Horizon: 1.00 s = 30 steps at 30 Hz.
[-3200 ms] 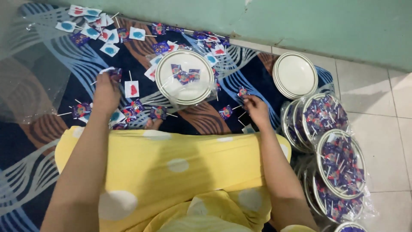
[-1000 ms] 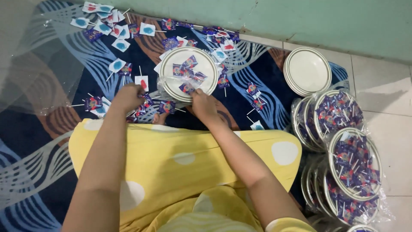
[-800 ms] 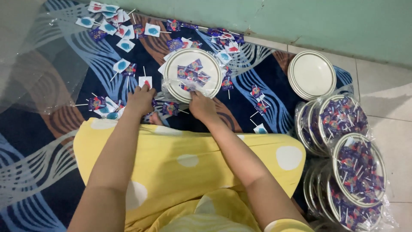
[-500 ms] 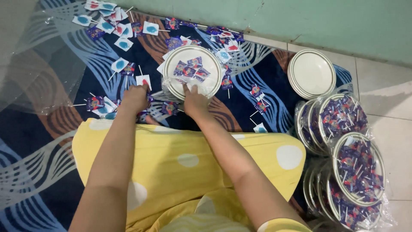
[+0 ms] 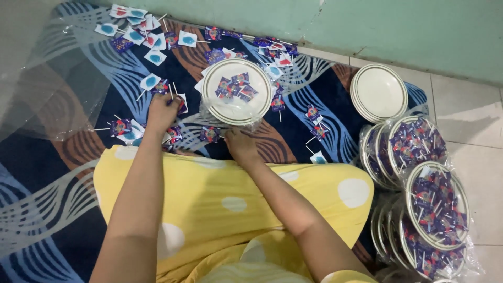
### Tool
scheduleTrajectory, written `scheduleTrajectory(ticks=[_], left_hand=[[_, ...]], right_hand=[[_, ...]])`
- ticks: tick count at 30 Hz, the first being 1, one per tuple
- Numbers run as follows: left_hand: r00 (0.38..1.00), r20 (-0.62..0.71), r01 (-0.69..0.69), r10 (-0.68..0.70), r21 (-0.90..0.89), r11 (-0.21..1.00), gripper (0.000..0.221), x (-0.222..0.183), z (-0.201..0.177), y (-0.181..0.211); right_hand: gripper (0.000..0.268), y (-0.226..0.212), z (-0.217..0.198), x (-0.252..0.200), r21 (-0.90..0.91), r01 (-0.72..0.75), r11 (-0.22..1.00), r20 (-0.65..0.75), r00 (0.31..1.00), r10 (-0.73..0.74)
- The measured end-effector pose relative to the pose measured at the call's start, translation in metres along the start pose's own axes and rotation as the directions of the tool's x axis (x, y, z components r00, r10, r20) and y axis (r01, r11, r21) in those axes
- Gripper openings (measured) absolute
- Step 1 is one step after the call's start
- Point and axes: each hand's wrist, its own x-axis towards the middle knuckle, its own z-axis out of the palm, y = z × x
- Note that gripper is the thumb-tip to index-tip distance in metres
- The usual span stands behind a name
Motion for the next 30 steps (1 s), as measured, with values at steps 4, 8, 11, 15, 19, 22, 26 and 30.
scheduleTrajectory(ticks=[4, 8, 11, 15, 19, 22, 26, 30], left_hand=[[0.997, -0.013, 0.072, -0.073, -0.077, 0.994, 0.033, -0.005, -0.010, 0.017], [0.982, -0.034, 0.171, -0.184, -0.238, 0.956, 0.060, -0.022, -0.039, 0.056], [0.987, -0.020, 0.155, -0.163, -0.206, 0.966, 0.037, -0.008, -0.024, 0.027], [0.995, 0.054, 0.099, -0.084, -0.407, 0.908, 0.028, -0.012, -0.016, 0.031], [0.983, 0.176, 0.143, -0.054, -0.545, 0.826, 0.027, -0.035, -0.029, 0.072], [0.946, 0.321, 0.096, 0.041, -0.398, 0.912, 0.025, -0.052, -0.043, 0.096], [0.867, 0.491, 0.083, 0.091, -0.321, 0.944, 0.032, -0.069, -0.056, 0.126], [0.788, 0.574, 0.048, 0.224, -0.420, 0.906, 0.037, -0.068, -0.042, 0.130]], right_hand=[[0.018, 0.002, -0.031, -0.002, 0.126, 0.003, 0.992, 0.100, 0.995, -0.016], [0.025, 0.008, -0.062, -0.008, 0.315, -0.246, 0.917, 0.123, 0.968, 0.218], [0.025, 0.044, -0.028, -0.009, 0.346, -0.410, 0.844, 0.076, 0.909, 0.410], [0.021, 0.045, -0.036, -0.012, 0.375, -0.441, 0.815, 0.009, 0.881, 0.473], [0.014, 0.041, -0.014, 0.015, 0.438, -0.319, 0.840, -0.090, 0.914, 0.395], [0.021, 0.042, 0.001, 0.035, 0.314, -0.379, 0.871, -0.028, 0.913, 0.407], [0.033, 0.027, -0.017, 0.049, 0.233, -0.421, 0.877, 0.068, 0.906, 0.418], [0.049, 0.038, -0.008, 0.068, 0.285, -0.462, 0.840, 0.246, 0.882, 0.401]])
